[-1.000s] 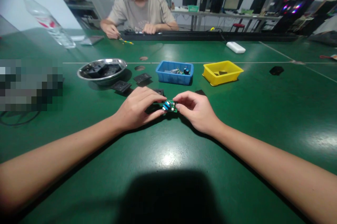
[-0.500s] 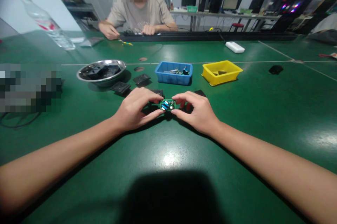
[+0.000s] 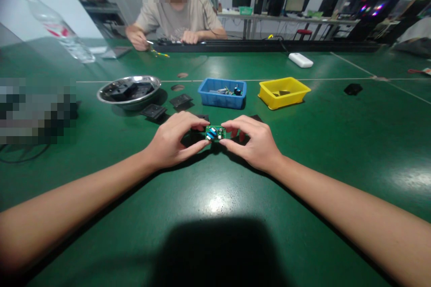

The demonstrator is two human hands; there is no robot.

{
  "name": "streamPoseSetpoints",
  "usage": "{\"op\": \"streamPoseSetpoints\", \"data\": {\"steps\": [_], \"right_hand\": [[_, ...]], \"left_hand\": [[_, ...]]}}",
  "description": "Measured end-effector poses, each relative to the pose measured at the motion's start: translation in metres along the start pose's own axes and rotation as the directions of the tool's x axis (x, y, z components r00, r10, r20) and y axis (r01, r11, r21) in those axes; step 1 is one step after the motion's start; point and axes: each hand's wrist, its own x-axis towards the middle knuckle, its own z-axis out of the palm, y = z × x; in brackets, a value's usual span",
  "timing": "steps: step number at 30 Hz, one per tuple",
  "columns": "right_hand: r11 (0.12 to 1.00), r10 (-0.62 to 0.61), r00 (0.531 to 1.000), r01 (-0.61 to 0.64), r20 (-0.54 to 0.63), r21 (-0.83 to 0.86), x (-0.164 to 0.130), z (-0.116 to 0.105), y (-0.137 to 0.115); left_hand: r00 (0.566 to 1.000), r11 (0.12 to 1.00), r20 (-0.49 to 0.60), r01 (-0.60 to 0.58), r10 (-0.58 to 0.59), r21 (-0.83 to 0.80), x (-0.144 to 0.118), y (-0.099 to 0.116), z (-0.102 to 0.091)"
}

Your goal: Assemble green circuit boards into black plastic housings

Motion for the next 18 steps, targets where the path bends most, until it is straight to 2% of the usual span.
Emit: {"op": "streamPoseSetpoints", "data": {"steps": [11,18], "right_hand": [[0.999,-0.036,0.999,0.036,0.000,0.015,-0.001,0.001,0.003],[0.999,-0.040,0.997,0.042,0.070,-0.024,0.000,0.007,-0.002]], "left_hand": [[0.996,0.998,-0.056,-0.064,0.064,-0.003,0.001,0.000,0.001],[0.988,0.989,-0.134,-0.088,0.071,-0.123,0.002,0.014,0.003]]}}
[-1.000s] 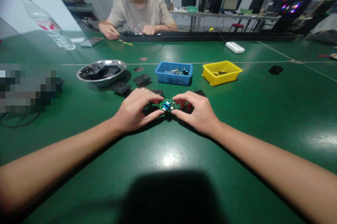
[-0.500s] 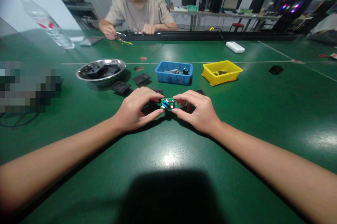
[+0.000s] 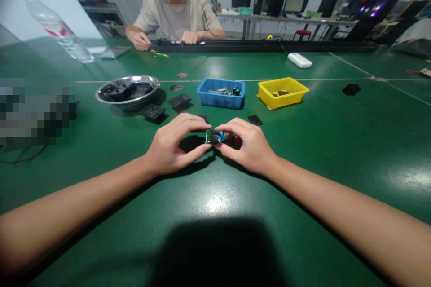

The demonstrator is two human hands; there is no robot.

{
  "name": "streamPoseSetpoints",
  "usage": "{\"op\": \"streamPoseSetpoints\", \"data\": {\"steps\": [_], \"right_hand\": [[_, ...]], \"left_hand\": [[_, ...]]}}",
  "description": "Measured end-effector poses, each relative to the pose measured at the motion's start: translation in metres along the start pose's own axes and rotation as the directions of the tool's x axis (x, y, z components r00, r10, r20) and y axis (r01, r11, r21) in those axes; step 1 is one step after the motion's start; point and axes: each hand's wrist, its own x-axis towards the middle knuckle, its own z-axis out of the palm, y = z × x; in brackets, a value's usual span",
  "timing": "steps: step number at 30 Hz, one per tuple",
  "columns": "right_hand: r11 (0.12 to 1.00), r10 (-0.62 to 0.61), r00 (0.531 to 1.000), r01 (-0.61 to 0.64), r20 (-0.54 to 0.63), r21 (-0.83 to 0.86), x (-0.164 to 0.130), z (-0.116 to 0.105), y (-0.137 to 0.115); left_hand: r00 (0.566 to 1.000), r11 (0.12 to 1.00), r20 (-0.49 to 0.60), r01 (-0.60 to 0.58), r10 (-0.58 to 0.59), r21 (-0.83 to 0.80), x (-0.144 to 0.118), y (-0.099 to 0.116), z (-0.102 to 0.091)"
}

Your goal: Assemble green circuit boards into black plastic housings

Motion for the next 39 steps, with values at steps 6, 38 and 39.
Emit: {"op": "streamPoseSetpoints", "data": {"steps": [6,38,39], "right_hand": [[0.997,0.052,0.999,-0.053,0.006,0.049,-0.002,0.005,-0.005],[0.959,0.217,0.976,-0.216,0.013,0.186,-0.002,0.002,0.009],[0.958,0.217,0.976,-0.215,0.012,0.191,-0.002,0.003,0.009]], "left_hand": [[0.999,0.997,-0.006,0.048,-0.048,-0.054,-0.001,0.006,0.004],[0.999,0.999,0.013,0.032,-0.033,0.031,-0.002,-0.011,0.002],[0.999,0.999,0.014,0.034,-0.034,0.029,-0.002,-0.011,0.003]]}}
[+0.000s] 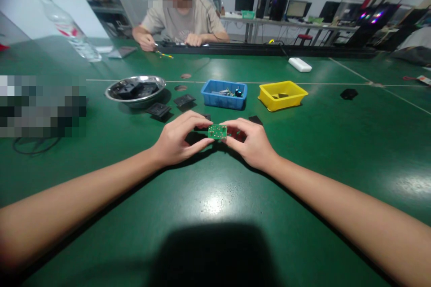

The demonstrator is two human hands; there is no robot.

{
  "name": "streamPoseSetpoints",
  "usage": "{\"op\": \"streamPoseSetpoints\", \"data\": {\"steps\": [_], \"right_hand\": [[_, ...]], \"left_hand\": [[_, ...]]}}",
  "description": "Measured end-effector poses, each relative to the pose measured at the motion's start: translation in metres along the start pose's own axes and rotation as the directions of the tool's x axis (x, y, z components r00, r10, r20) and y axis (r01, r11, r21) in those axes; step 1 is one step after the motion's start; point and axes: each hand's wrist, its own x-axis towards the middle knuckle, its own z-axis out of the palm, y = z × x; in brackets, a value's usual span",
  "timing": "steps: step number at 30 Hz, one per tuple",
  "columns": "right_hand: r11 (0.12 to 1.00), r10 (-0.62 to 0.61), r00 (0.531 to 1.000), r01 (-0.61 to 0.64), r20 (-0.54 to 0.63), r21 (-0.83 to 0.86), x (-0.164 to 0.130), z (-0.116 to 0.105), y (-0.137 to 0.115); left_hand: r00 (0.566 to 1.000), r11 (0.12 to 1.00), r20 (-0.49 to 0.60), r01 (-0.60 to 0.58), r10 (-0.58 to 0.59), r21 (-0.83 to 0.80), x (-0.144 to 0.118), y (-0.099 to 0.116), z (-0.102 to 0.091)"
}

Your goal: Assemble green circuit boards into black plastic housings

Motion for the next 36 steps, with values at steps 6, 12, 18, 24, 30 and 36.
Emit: {"op": "streamPoseSetpoints", "data": {"steps": [6,12,18,24,30,36], "right_hand": [[0.995,-0.029,0.999,0.030,-0.016,0.100,-0.0016,0.0020,-0.0001],[0.996,-0.084,0.996,0.084,-0.034,-0.017,-0.0007,-0.0019,0.0035],[0.992,-0.102,0.994,0.099,-0.026,-0.078,-0.0007,-0.0029,0.0049],[0.991,-0.109,0.994,0.107,-0.017,-0.084,-0.0010,-0.0032,0.0057],[0.991,-0.109,0.994,0.109,0.007,-0.083,-0.0005,-0.0030,0.0059],[0.963,-0.184,0.982,0.188,0.040,-0.192,0.0014,-0.0038,0.0000]], "left_hand": [[1.000,0.999,-0.002,0.021,-0.021,0.024,0.0002,-0.0004,-0.0006],[1.000,0.999,-0.018,0.001,0.000,0.043,0.0004,-0.0004,-0.0007],[1.000,0.999,-0.021,-0.005,0.006,0.041,0.0003,-0.0004,-0.0001],[1.000,0.999,-0.007,0.017,-0.016,0.044,0.0002,-0.0003,-0.0006],[1.000,0.999,0.021,0.009,-0.010,0.051,0.0000,-0.0016,-0.0001],[0.997,0.994,0.073,-0.020,0.013,0.105,-0.0004,-0.0026,-0.0003]]}}
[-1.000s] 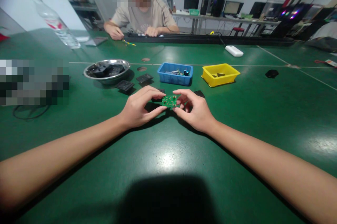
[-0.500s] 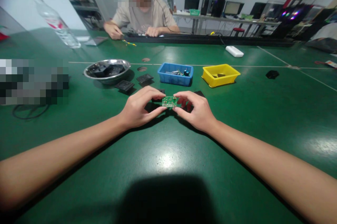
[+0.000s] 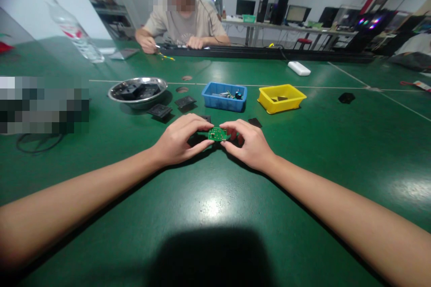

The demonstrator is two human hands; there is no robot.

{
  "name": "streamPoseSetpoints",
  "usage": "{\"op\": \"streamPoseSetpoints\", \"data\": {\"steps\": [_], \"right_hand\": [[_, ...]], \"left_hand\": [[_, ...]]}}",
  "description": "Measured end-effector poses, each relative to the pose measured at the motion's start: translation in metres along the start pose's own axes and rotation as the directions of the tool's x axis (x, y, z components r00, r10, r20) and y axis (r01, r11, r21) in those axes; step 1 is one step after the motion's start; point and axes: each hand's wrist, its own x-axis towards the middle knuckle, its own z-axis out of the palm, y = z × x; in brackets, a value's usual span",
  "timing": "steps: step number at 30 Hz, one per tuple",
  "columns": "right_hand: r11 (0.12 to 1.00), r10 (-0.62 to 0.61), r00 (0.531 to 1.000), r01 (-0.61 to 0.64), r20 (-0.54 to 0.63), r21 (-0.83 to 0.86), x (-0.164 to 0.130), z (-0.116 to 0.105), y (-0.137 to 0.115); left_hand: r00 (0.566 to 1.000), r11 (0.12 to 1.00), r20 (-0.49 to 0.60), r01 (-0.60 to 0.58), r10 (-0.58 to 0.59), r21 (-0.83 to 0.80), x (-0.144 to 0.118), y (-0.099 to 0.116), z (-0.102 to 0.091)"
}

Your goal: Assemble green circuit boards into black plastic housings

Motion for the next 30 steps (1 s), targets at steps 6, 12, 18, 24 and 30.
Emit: {"op": "streamPoseSetpoints", "data": {"steps": [6,12,18,24,30], "right_hand": [[0.990,-0.094,0.994,0.100,0.061,-0.100,0.000,0.000,-0.001],[0.969,-0.185,0.981,0.193,0.065,-0.156,-0.001,0.000,0.001],[0.994,-0.002,1.000,0.005,0.029,-0.107,0.003,-0.001,0.001],[0.963,0.245,0.969,-0.246,-0.024,-0.110,0.007,-0.002,0.013],[0.944,0.313,0.950,-0.312,-0.005,-0.107,0.009,-0.001,0.018]], "left_hand": [[0.997,0.992,0.034,-0.069,0.066,0.102,0.000,0.005,0.000],[0.992,0.981,0.029,-0.129,0.126,0.146,0.000,0.009,0.002],[0.996,0.989,-0.005,0.092,-0.092,0.119,0.000,-0.002,-0.001],[0.951,0.955,0.104,0.282,-0.291,0.092,-0.002,-0.028,-0.003],[0.899,0.933,0.253,0.354,-0.359,0.064,-0.002,-0.029,-0.003]]}}
